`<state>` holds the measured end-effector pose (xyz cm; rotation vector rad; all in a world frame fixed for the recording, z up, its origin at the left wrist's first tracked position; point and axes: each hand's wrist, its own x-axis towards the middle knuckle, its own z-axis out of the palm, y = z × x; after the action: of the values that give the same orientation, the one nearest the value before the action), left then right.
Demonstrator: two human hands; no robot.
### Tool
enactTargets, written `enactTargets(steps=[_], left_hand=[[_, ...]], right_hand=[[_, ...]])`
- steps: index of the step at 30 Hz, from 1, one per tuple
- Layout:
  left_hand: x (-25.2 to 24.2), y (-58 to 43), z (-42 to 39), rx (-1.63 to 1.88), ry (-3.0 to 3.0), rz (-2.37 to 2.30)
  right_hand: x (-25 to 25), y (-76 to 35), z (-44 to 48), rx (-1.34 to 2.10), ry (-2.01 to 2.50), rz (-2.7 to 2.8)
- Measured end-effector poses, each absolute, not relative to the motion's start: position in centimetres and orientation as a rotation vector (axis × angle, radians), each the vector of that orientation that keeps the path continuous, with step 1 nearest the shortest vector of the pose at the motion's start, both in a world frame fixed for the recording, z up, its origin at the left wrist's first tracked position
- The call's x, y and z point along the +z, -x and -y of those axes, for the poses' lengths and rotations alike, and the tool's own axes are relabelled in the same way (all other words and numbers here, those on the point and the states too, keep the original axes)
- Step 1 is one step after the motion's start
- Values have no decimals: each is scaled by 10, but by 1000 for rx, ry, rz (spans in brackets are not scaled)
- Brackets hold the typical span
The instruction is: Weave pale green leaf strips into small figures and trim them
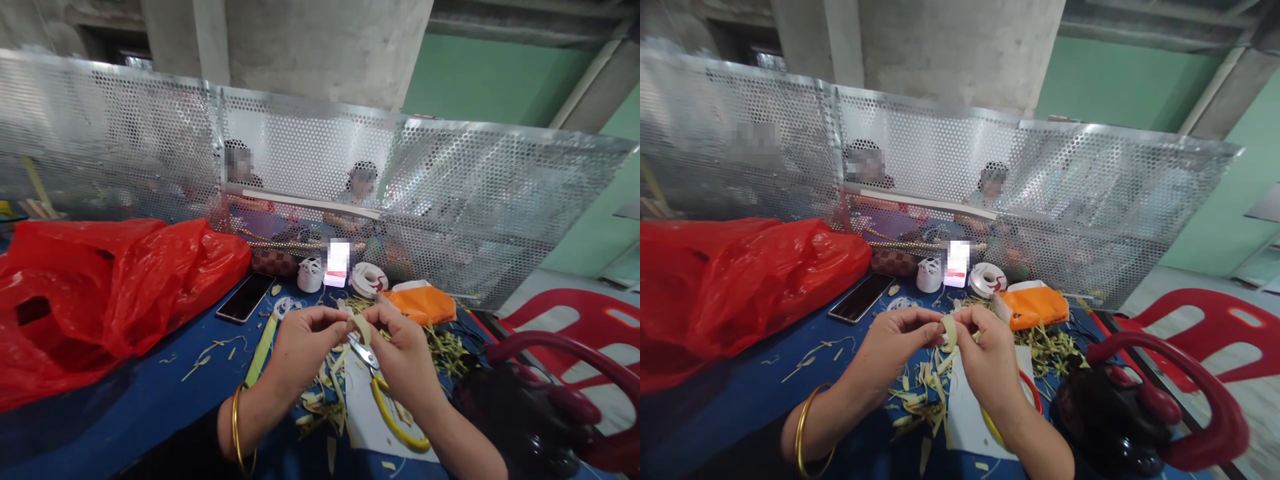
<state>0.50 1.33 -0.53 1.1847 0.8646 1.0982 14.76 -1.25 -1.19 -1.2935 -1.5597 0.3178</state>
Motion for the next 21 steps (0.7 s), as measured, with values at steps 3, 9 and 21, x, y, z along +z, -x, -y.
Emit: enactTargets(steps=[3,9,21], left_hand=[[-6,-4,-15,1085,-1190,-874],[-6,-1,-18,1060,-1164,-868],[-2,2,-18,954,-1011,-831]], right_hand=[[-10,-147,13,403,1284,1524],[-7,-147,13,516,1270,1475],[-13,-147,10,691,1240,1411]])
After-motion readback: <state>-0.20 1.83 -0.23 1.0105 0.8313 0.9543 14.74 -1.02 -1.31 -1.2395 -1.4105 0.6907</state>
